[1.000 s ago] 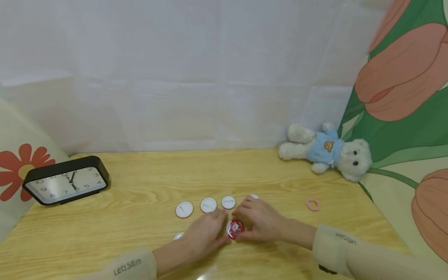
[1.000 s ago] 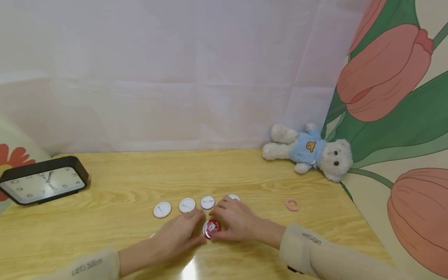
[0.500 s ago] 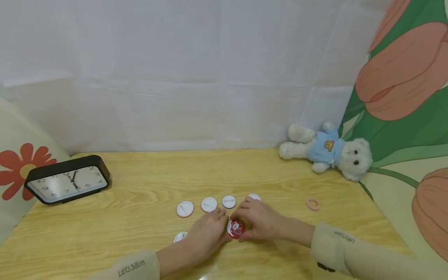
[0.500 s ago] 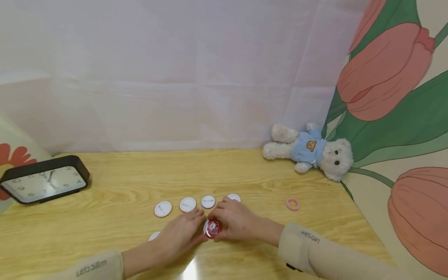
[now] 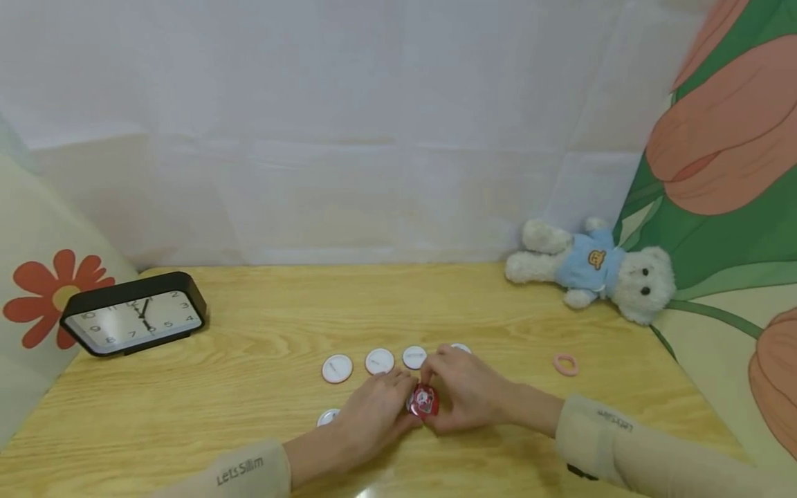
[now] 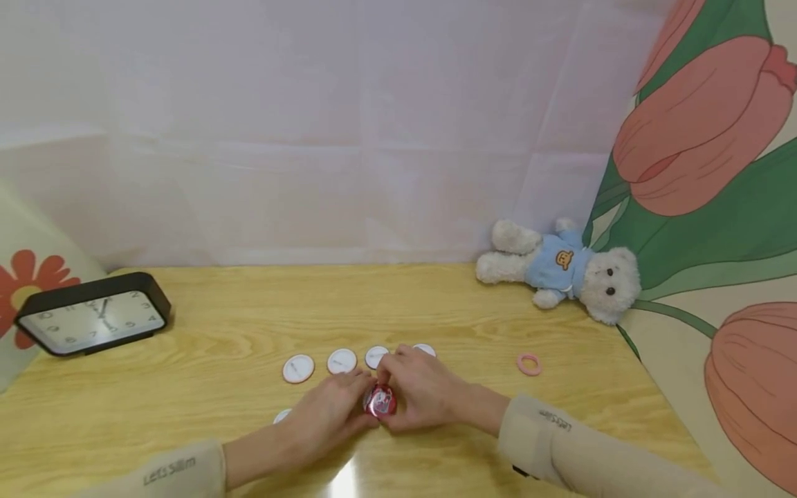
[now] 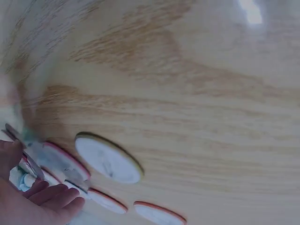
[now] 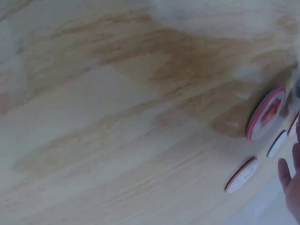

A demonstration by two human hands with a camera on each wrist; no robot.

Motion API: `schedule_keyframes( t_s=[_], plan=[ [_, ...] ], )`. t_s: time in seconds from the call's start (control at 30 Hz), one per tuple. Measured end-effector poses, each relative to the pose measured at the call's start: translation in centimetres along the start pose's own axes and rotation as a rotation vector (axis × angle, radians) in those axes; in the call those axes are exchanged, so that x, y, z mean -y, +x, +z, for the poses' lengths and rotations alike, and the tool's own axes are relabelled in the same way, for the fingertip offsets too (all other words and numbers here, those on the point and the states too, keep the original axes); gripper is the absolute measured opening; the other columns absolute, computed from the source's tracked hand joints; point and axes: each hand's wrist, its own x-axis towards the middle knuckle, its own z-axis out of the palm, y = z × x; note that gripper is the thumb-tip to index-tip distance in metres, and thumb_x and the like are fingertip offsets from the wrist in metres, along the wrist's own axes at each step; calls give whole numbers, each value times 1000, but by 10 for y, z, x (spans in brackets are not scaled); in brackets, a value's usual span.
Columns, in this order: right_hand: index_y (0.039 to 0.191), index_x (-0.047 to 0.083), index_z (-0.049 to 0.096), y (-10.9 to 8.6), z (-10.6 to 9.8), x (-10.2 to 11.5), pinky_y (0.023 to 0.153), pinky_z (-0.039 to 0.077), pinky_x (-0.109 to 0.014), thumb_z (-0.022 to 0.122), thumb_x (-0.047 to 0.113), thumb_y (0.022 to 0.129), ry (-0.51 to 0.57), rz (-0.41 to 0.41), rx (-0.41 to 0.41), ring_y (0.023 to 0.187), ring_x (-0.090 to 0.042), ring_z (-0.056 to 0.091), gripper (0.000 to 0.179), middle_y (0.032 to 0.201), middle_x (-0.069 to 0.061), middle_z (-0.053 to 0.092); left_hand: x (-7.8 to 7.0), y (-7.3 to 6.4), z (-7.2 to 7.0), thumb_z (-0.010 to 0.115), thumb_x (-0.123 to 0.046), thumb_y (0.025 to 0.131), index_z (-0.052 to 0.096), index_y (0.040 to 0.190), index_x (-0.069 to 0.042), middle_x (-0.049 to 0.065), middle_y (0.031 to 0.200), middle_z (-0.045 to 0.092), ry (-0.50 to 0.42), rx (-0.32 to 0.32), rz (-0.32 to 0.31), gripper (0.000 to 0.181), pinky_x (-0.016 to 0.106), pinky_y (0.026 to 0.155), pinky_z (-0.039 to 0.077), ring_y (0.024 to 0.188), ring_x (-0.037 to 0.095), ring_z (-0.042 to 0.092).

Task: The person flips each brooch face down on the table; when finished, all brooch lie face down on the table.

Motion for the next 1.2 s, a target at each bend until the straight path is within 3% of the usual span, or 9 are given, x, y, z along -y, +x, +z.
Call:
schedule_keyframes(
  t_s=[0.07,0.17,0.43,0.57,0.7,0.87,1.1,1.2],
  plan=[
    [101,15,54,1,-2,-2,76,48,-20,86,37,64,37,-4,-28,86,-9,51,53,93,5,55,-1,2,-3,77,-24,84,65,105,-5,4,97,67,-79,-31,5,30,29,81,55,90,16,63],
    [102,12,53,4,-6,-4,80,53,-25,88,32,63,98,-7,-64,91,-12,55,55,97,2,56,-2,4,-10,77,-20,84,65,107,-5,4,98,69,-149,-56,-8,30,27,80,56,91,15,64],
    [102,9,55,13,-13,-6,75,55,-23,87,26,66,135,-111,-122,91,-11,53,51,98,2,59,-2,7,-27,80,-17,80,64,112,1,6,93,66,-190,5,-112,40,21,72,55,86,16,62],
    [104,8,55,17,-13,-6,74,53,-22,86,25,69,128,-156,-149,91,-10,51,49,99,2,58,1,8,-31,81,-13,79,64,114,3,6,90,65,-197,8,-122,41,20,67,54,81,15,61],
    [110,6,56,18,-13,-6,83,53,-26,85,25,71,128,-157,-156,98,-12,54,52,106,0,60,3,8,-34,81,-8,78,63,115,7,10,93,67,-202,-16,-111,44,22,68,56,82,19,65],
    [118,0,58,15,-12,-7,92,50,-22,86,23,72,133,-153,-163,102,-15,61,58,109,-6,66,5,7,-32,80,-10,80,63,114,5,10,94,67,-203,-48,-87,42,24,69,57,83,19,66],
    [120,-5,62,14,-10,-8,87,53,-23,85,12,75,223,-107,-163,99,-16,64,53,106,-8,68,7,7,-29,79,-12,79,60,124,6,10,99,70,-236,-81,-109,51,26,78,57,92,20,68],
    [120,-5,63,13,-10,-8,85,54,-24,83,12,77,249,-70,-155,97,-15,64,51,105,-7,69,7,8,-29,78,-11,81,61,123,2,8,98,71,-259,-80,-125,47,26,78,57,92,18,69]
  ],
)
